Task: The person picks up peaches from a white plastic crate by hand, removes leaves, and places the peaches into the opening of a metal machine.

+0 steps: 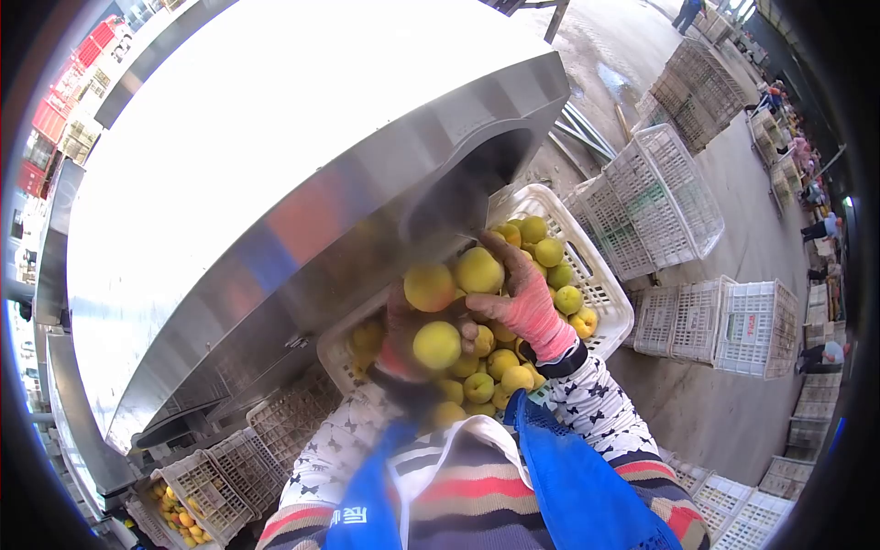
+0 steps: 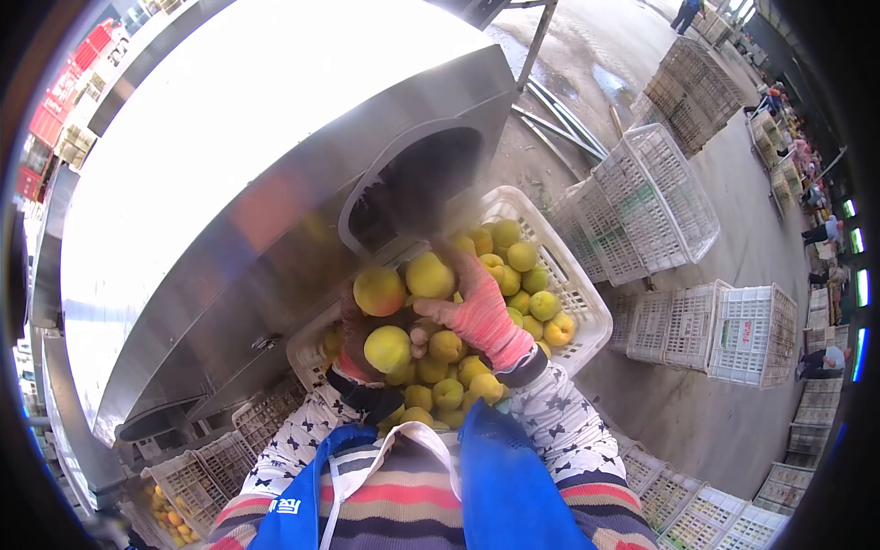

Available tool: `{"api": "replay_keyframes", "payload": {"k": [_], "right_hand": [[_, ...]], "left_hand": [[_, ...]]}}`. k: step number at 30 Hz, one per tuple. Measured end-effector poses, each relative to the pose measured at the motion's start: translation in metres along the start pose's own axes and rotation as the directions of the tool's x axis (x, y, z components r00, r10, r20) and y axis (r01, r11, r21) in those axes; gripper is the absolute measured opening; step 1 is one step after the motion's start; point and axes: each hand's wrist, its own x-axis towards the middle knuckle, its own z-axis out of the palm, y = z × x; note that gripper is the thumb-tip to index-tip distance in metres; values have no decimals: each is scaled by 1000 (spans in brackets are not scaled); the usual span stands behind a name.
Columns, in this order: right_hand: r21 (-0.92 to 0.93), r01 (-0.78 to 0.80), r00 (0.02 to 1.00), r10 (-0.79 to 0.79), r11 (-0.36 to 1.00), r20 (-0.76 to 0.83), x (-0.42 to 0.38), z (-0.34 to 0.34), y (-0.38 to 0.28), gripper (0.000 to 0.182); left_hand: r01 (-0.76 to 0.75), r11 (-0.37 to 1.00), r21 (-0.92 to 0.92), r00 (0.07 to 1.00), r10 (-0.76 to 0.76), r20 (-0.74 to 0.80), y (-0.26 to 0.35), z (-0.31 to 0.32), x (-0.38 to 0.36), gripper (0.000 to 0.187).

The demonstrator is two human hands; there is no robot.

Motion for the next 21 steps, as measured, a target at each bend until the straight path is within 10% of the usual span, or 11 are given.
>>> {"api": "replay_keyframes", "payload": {"k": [6,11,13,16,21], "right_hand": [[-789,-12,998,-41,614,-47,70,-3,-52,60],[-871,63,988,-151,487,-13,118,21,-22,37],[-893,204,899,-437,402,8,124,21,-25,35],[-364,170,985,-161,916,56,65,3,-41,76],[-89,1,945,29,996,327,19,-5,-14,96]], "left_hand": [[-126,967,219,942,186,-278,3,-16,-19,66],[-116,890,442,875,302,-378,0,-2,-22,56],[-92,897,433,902,259,-344,5,24,-21,46],[-39,819,572,876,303,-374,10,16,-23,47],[-198,638,744,882,447,-148,4,39,-3,59]]}}
